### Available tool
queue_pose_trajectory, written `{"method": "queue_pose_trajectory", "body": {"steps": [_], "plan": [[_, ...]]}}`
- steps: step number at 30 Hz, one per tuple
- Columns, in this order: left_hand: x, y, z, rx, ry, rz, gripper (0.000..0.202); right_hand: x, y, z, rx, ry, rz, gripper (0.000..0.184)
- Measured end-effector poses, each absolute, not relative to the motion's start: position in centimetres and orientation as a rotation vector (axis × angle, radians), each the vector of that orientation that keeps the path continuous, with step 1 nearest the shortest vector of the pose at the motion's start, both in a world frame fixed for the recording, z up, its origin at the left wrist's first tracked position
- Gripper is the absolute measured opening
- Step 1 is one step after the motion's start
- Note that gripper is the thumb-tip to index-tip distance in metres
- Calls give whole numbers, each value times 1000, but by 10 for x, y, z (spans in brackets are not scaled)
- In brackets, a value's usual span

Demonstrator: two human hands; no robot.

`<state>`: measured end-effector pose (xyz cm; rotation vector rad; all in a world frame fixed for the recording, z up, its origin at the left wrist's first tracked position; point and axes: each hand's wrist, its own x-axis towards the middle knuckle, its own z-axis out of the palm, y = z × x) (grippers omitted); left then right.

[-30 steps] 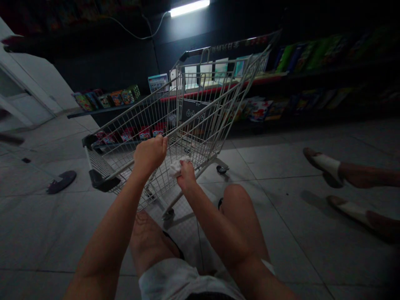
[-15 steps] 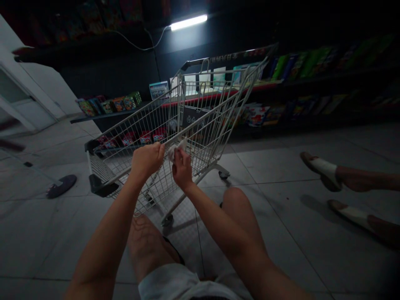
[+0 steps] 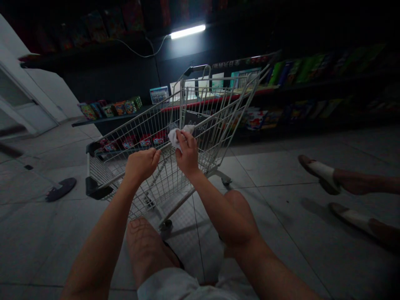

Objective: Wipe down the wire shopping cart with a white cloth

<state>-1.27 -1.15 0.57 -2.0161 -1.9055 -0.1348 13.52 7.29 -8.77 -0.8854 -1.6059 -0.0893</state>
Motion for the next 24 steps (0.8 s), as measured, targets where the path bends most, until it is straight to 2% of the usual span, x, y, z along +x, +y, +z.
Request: {"method": "queue_pose_trajectory", "body": {"steps": [2,7,9,12,17,19,21,24], "plan": [[-17,-11,6,-2018,-1905,-144,58,129,75,-99,-891,-1658,-100,61],[-33,-7,6,-1992,-1901,-137,62,119,63,-186,-907,-1868,-41,52],[-40,-5,6,-1978,-1916,-126,64,123,57,-207,-908,-1981,1,51],[-47,-4,7,-1962,-1981,-118,67,136,53,-193,-845,-1959,-7,52],[-29,10,20,-1895,-2047,-169,77,147,75,-114,-843,-1662,-115,56],[-13,23,25,-1921,-2005,-224,75,143,89,-103,-873,-1633,-127,58],[3,37,26,-1998,-1974,-235,72,137,99,-115,-897,-1651,-130,59],[18,54,21,-2127,-1923,-168,68,131,101,-166,-938,-1726,-72,59]]}}
